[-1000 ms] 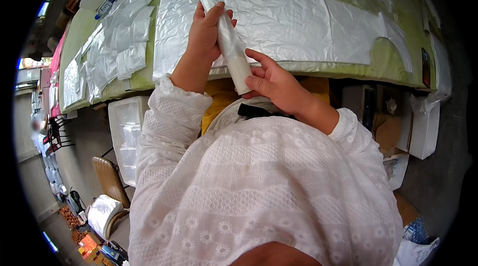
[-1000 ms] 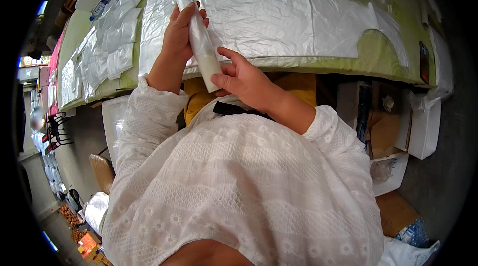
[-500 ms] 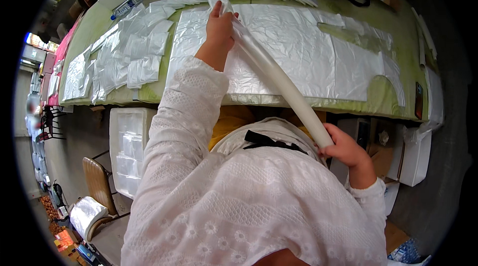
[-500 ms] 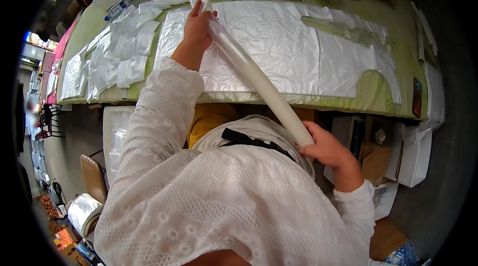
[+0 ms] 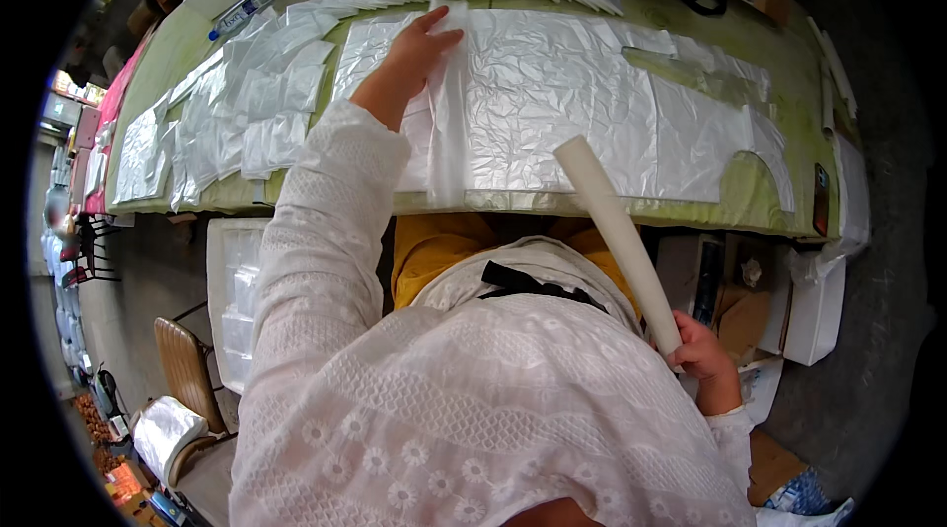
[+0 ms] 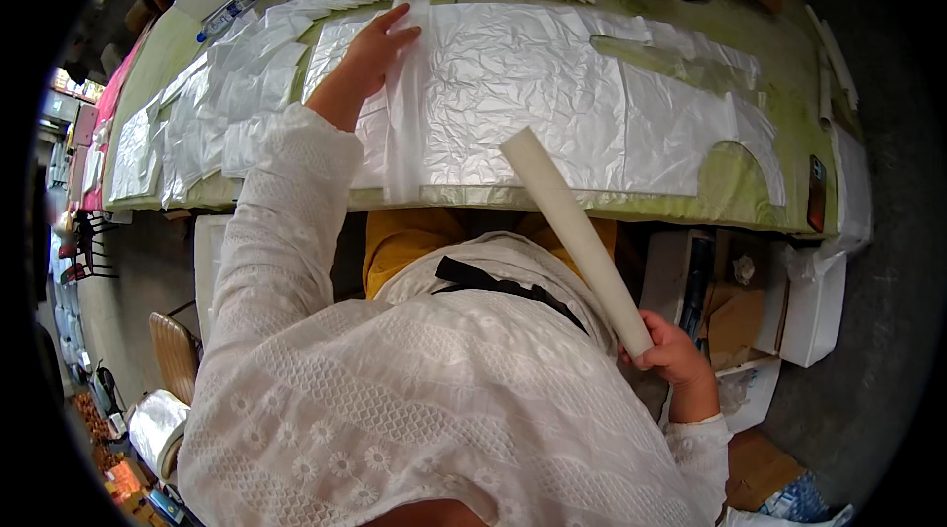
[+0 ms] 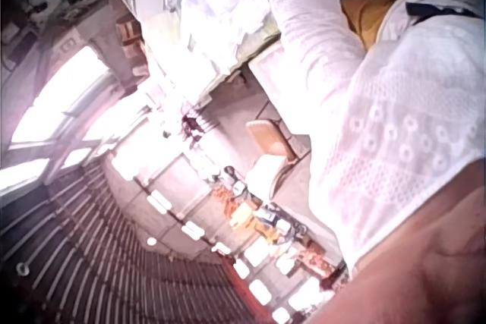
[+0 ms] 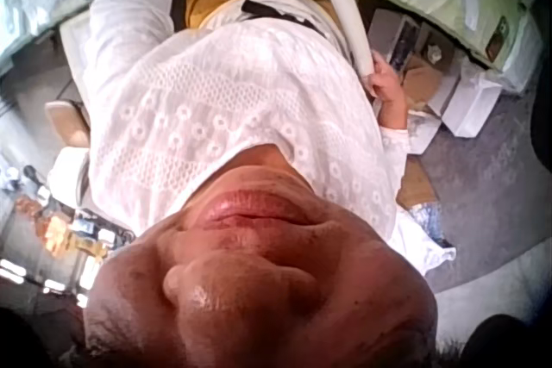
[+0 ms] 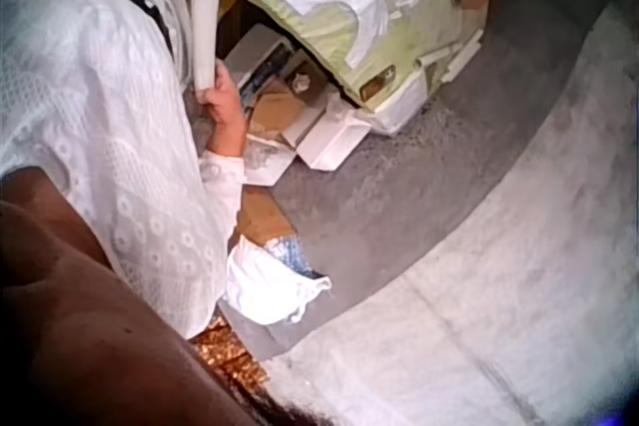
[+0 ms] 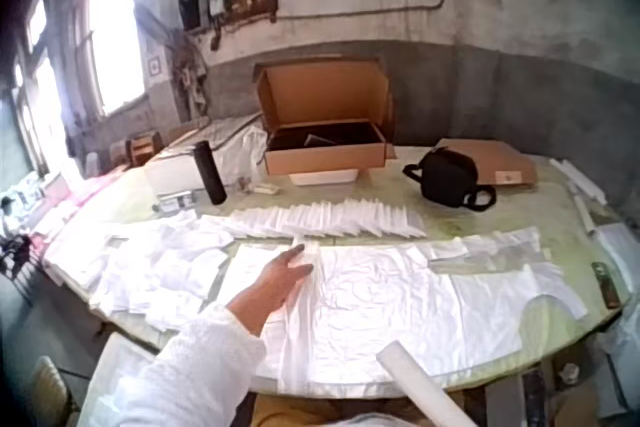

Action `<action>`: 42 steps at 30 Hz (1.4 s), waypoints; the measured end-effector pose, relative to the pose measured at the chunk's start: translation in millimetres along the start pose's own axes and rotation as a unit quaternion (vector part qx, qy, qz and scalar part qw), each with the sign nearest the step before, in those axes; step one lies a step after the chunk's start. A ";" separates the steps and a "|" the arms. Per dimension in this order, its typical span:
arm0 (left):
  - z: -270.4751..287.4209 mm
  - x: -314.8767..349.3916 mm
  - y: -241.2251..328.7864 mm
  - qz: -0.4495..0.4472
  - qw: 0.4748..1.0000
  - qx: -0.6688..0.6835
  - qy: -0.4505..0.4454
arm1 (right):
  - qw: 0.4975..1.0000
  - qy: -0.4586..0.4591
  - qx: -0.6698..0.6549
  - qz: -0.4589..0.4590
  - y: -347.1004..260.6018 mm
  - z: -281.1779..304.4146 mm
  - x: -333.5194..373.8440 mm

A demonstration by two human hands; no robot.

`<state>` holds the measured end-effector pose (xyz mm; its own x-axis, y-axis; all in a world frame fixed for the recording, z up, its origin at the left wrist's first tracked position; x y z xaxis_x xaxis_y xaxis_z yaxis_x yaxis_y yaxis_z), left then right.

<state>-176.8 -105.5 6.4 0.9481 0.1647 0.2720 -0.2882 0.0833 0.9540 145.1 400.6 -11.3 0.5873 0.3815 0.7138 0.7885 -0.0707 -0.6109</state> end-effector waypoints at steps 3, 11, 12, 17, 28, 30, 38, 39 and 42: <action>-11.8 27.0 -29.8 -0.327 0.829 -0.407 0.201 | 0.997 0.001 0.011 0.071 -19.6 -15.7 -15.2; 22.6 142.6 -54.9 -0.349 0.758 -0.533 -0.137 | 0.870 0.113 0.372 0.302 -94.1 -72.2 -65.6; 21.2 152.5 -57.4 -0.351 0.752 -0.541 -0.132 | 0.849 0.119 0.408 0.314 -104.3 -85.9 -78.7; 9.9 181.0 -68.2 -0.361 0.742 -0.553 -0.119 | 0.691 0.164 0.602 0.365 -142.3 -133.5 -127.7; 52.3 207.2 -70.7 -0.361 0.757 -0.521 -0.159 | 0.478 0.337 0.658 0.474 -160.4 -82.5 -150.8; 43.7 204.6 -78.5 -0.359 0.715 -0.588 -0.114 | 0.492 0.250 0.644 0.530 -152.9 -114.8 -151.1; 12.6 207.5 -78.8 -0.451 0.753 -0.457 -0.144 | 0.548 -0.013 0.634 0.545 -111.0 -205.8 -188.6; 11.3 203.0 -77.1 -0.439 0.761 -0.467 -0.103 | 0.546 -0.013 0.634 0.548 -111.5 -205.4 -192.5; 16.9 190.5 -73.2 -0.393 0.795 -0.458 -0.055 | 0.568 -0.024 0.604 0.558 -118.5 -211.4 -198.1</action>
Point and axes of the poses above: each hand's wrist, its own x-axis away from the middle knuckle, its own z-axis out of the back of the hand, y = z × x, the point moved 1 cm from there along -x, towards the middle knuckle, and after that the axes turned 4 degrees about -x, right-handed, at the moved point
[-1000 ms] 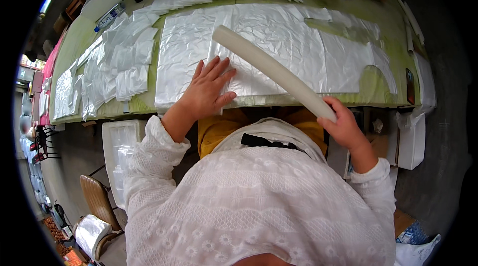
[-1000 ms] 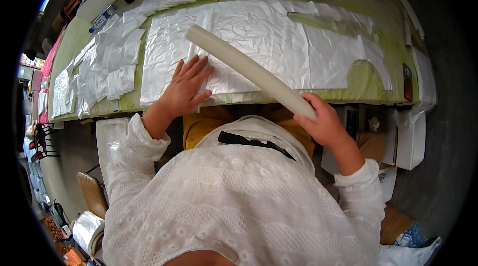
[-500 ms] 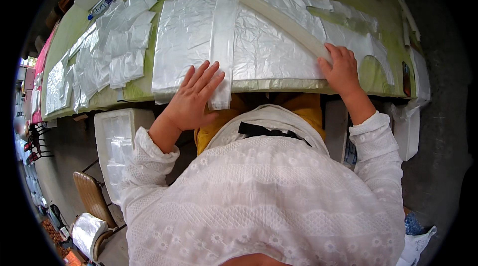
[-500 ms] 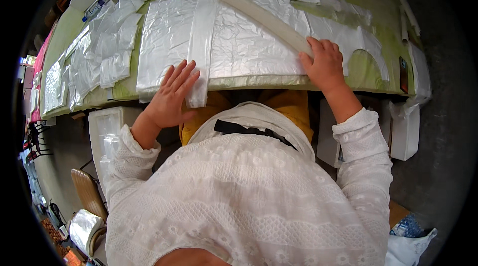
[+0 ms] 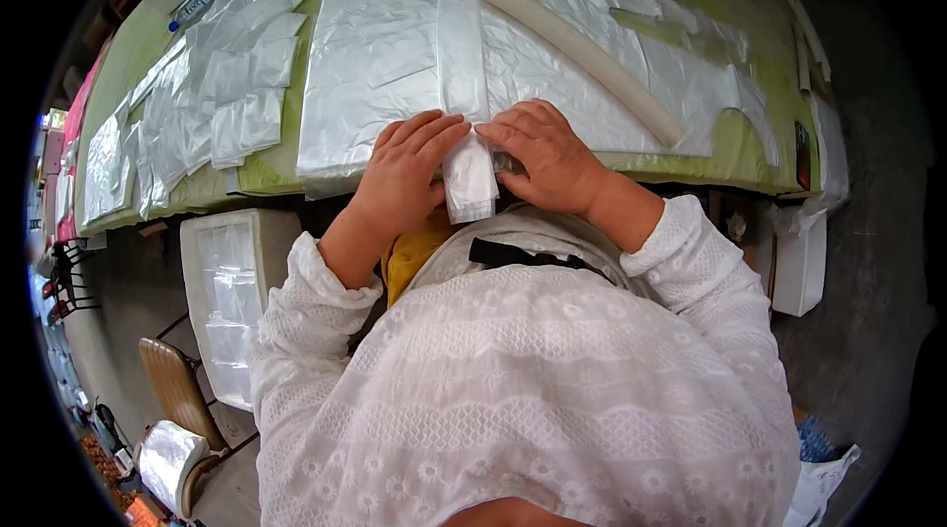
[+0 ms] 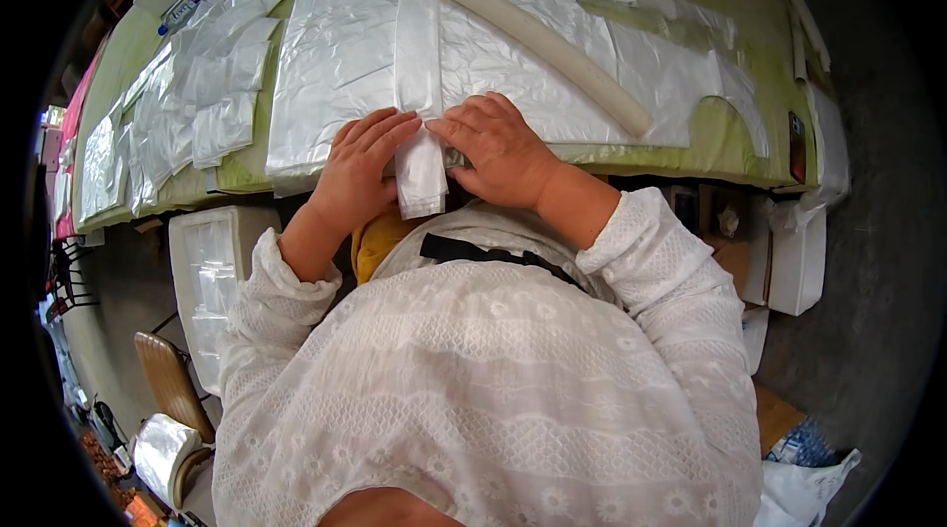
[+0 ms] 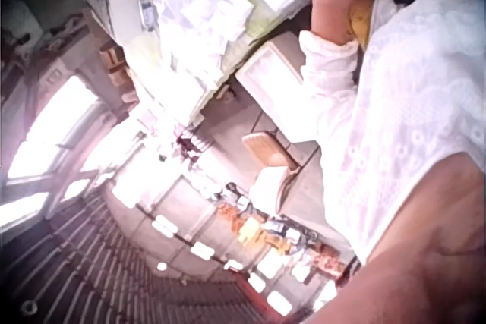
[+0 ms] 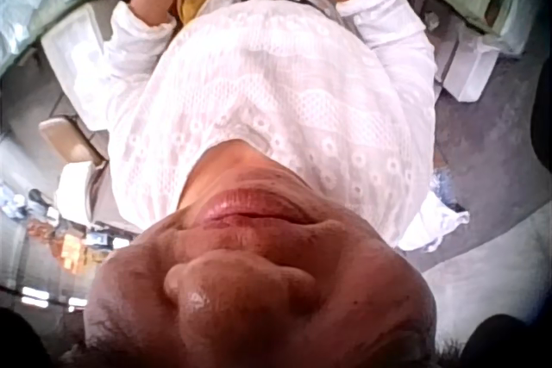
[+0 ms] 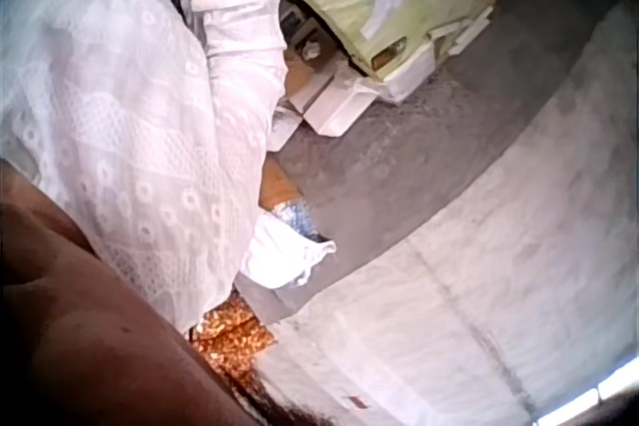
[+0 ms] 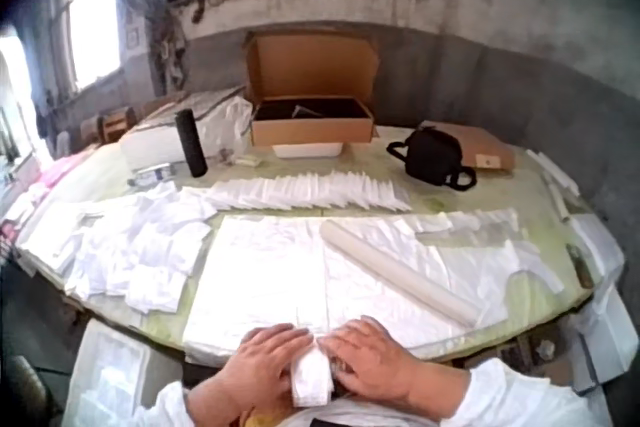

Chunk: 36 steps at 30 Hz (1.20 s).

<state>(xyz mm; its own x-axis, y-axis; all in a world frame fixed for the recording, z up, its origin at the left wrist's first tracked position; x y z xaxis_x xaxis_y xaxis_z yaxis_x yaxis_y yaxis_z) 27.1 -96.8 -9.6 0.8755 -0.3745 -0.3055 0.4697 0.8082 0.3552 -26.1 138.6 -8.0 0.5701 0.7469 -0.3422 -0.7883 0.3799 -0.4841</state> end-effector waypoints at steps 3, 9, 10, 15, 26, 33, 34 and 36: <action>6.5 -9.2 -2.0 -0.008 1.000 0.014 0.011 | 1.000 0.013 -0.015 -0.006 1.6 0.9 -4.0; 6.8 -23.5 -12.2 0.134 0.979 0.143 -0.053 | 0.999 -0.015 -0.005 -0.046 12.9 2.6 -19.7; 8.8 -26.1 -11.6 0.201 0.965 0.148 -0.082 | 0.998 -0.012 -0.014 -0.054 15.1 2.6 -22.5; 5.8 -28.9 -10.5 0.238 0.949 0.198 -0.051 | 0.993 -0.010 -0.016 -0.114 23.8 -5.2 -38.7; 0.8 -33.7 -9.9 0.257 0.955 0.147 -0.004 | 0.965 -0.075 0.058 -0.245 23.5 -7.8 -70.1; -5.0 -31.6 -12.6 0.199 0.974 0.107 0.025 | 0.937 -0.159 0.053 -0.305 16.6 2.3 -87.1; -4.7 -33.3 -12.7 0.199 0.974 0.104 0.024 | 0.939 -0.153 0.053 -0.304 18.2 1.1 -87.0; -0.3 -38.1 -14.2 0.222 0.971 0.085 -0.035 | 0.941 -0.141 0.054 -0.301 22.7 -3.0 -85.4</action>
Point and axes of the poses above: each hand's wrist, its own x-axis away from the middle knuckle, its own z-axis out of the back of the hand, y = z × x, the point moved 1 cm from there along -x, towards the middle knuckle, and after that the axes turned 4 degrees about -x, right-handed, at the moved point
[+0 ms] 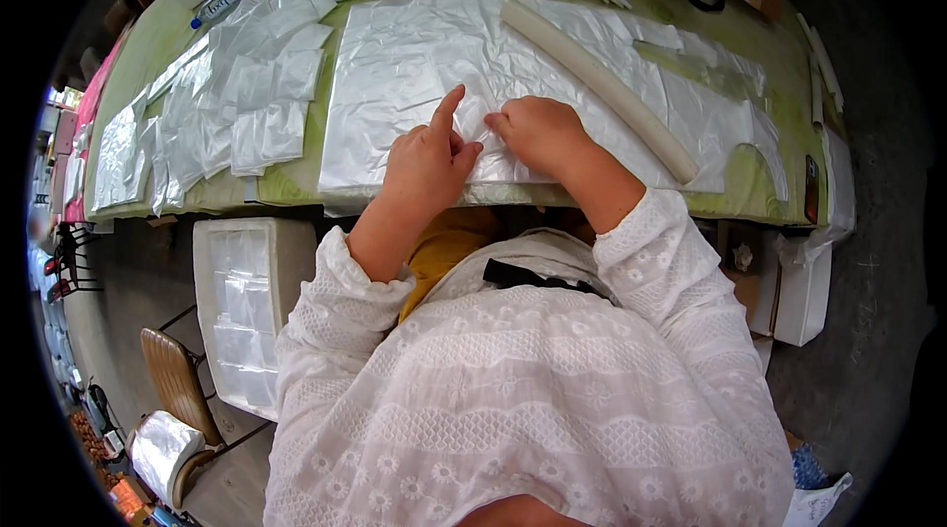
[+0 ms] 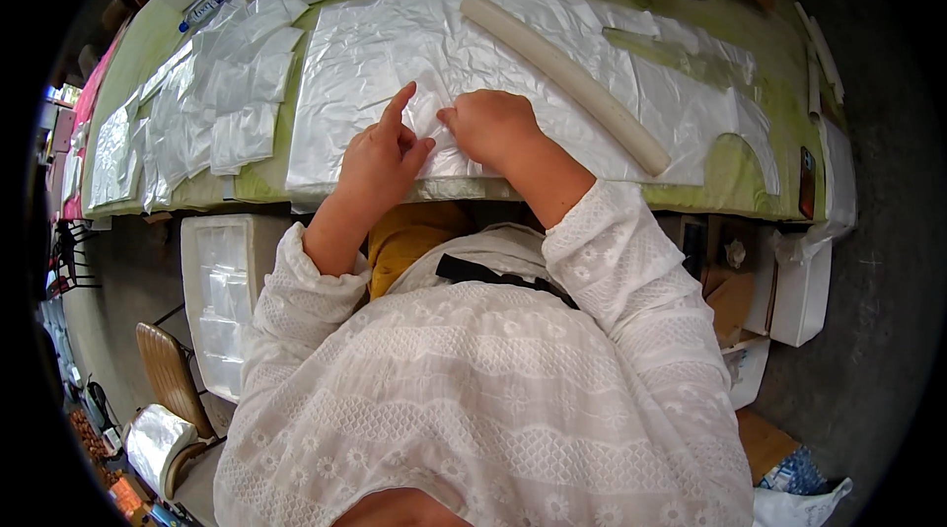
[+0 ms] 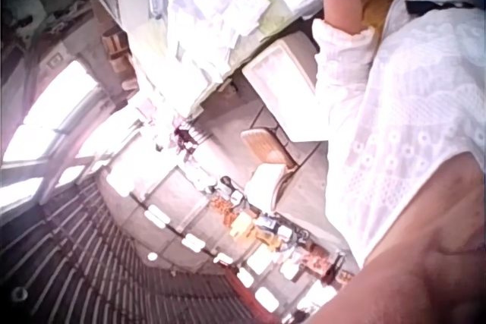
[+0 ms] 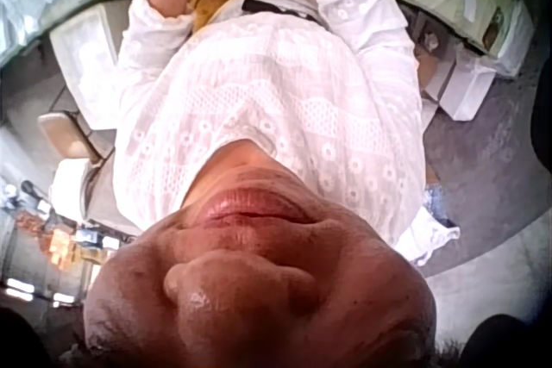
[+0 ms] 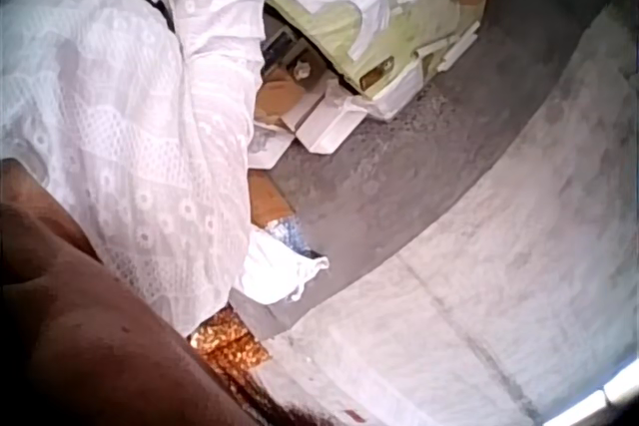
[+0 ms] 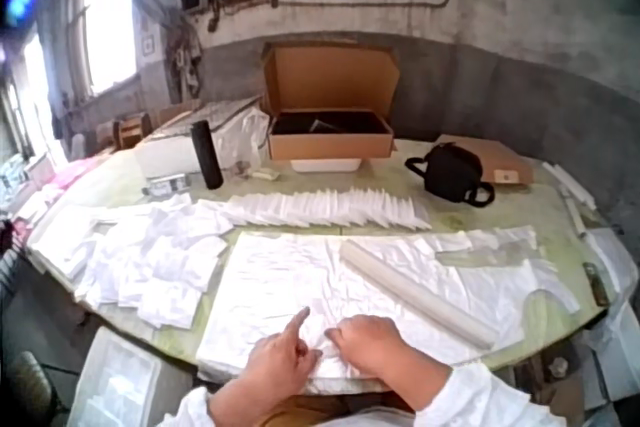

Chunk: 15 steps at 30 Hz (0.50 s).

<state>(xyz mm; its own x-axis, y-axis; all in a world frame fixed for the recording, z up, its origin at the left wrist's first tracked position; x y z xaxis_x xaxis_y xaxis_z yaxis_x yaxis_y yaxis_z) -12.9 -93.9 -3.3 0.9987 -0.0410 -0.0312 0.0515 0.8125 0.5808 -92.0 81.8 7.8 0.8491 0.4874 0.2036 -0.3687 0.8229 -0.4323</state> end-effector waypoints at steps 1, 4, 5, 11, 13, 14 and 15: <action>2.4 -1.0 0.3 0.015 0.999 -0.016 -0.024 | 1.000 -0.011 0.008 -0.004 -1.3 0.9 -1.4; -9.7 0.2 -4.5 -0.098 0.982 -0.125 0.101 | 0.999 -0.043 0.023 -0.019 -7.0 6.1 -4.3; -12.2 0.4 -3.7 -0.118 0.977 -0.148 0.100 | 0.998 -0.053 0.022 -0.024 -9.4 8.8 -4.7; -22.5 -2.9 2.4 -0.067 0.975 -0.210 0.005 | 1.000 -0.016 -0.005 0.003 -7.6 6.9 7.1; -23.9 -0.7 3.3 -0.057 0.973 -0.222 0.004 | 0.999 0.018 -0.020 0.030 -1.9 3.3 12.2; -23.1 0.0 5.4 -0.046 0.974 -0.222 0.003 | 0.998 0.040 -0.026 0.042 5.2 -4.9 12.4; -21.4 0.4 8.6 -0.035 0.975 -0.222 0.002 | 0.996 0.062 -0.033 0.055 10.5 -8.9 13.5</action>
Point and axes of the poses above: each hand's wrist, its own x-axis away from the middle knuckle, its own z-axis out of the back of the hand, y = z × x, the point moved 1 cm from there along -x, towards the middle knuckle, and after that the axes turned 4 degrees about -x, right-handed, at the moved point
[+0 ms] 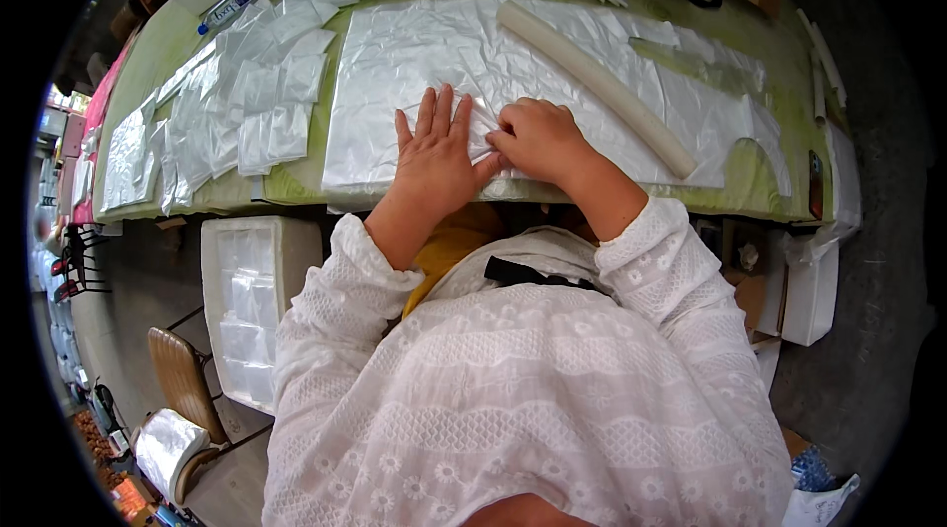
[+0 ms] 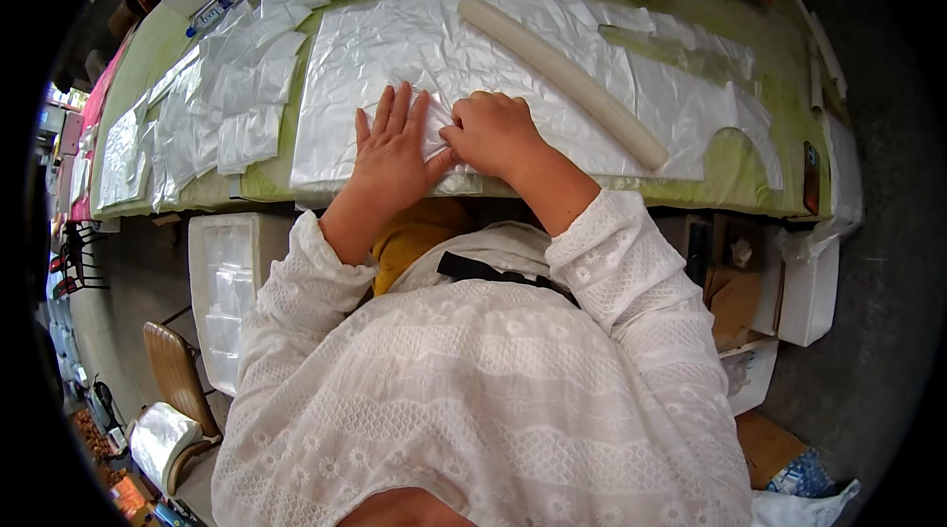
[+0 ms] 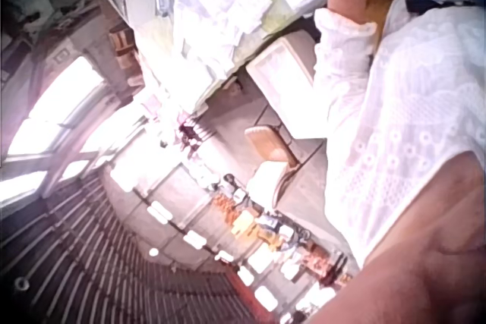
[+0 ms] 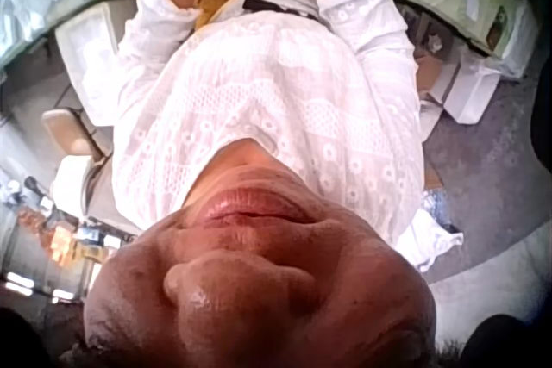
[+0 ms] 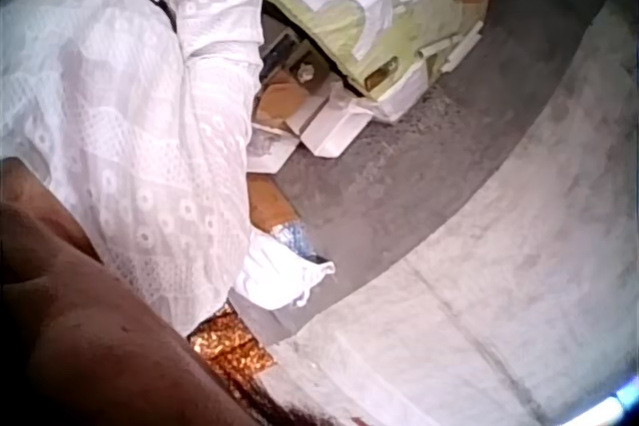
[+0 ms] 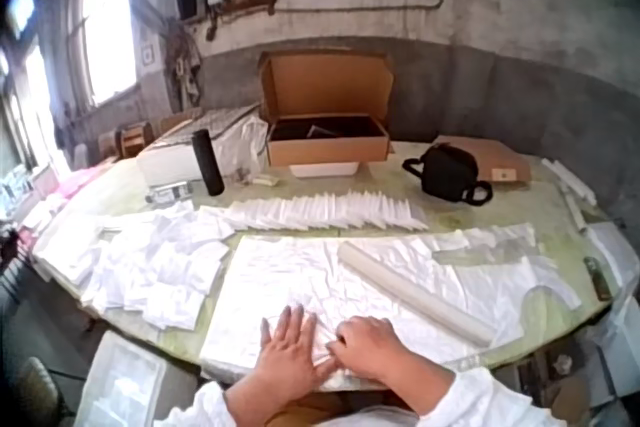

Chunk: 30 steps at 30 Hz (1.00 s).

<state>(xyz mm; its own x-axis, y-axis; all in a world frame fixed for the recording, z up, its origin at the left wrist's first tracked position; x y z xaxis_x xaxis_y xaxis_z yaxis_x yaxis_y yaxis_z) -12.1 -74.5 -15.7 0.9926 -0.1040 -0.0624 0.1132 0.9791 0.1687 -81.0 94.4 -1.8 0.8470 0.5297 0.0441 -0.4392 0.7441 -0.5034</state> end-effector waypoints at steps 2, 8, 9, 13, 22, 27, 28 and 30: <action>1.8 7.0 3.0 0.000 1.000 -0.007 -0.005 | 1.000 -0.007 -0.006 0.020 -0.7 1.7 13.1; 5.5 61.7 15.4 -0.076 0.996 0.045 0.004 | 0.986 -0.061 -0.146 0.055 -3.1 14.6 93.7; -0.7 64.2 12.4 -0.082 0.996 0.041 0.022 | 0.980 -0.060 -0.179 0.063 -0.2 16.1 102.5; -2.2 59.0 5.7 -0.087 0.992 0.057 0.075 | 0.957 0.131 -0.147 0.214 5.8 13.6 100.3; 3.2 34.1 -5.8 -0.046 0.973 0.196 0.113 | 0.976 0.107 -0.080 0.174 21.7 -6.6 46.7; 3.0 22.3 -3.8 0.018 0.981 0.138 0.132 | 0.982 0.152 -0.008 0.108 7.9 -15.1 35.2; 2.6 20.4 -3.8 0.025 0.982 0.128 0.137 | 0.981 0.164 0.013 0.100 5.6 -16.4 34.9; 1.7 16.6 -6.1 0.036 0.987 0.111 0.114 | 0.978 0.179 0.027 0.103 3.0 -19.1 32.4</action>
<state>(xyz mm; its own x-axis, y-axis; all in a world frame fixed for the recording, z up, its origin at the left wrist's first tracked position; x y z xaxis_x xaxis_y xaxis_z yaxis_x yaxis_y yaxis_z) 3.8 -82.5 -16.1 0.9656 0.0319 -0.2580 0.0742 0.9173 0.3911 -49.2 106.0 -18.4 0.7848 0.5020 -0.3634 -0.6191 0.6615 -0.4232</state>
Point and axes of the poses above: each hand's wrist, its own x-axis away from the middle knuckle, its own z-axis out of the back of the hand, y = z × x, the point moved 1 cm from there along -x, towards the middle knuckle, and after that the axes turned 4 degrees about -x, right-handed, at the moved point
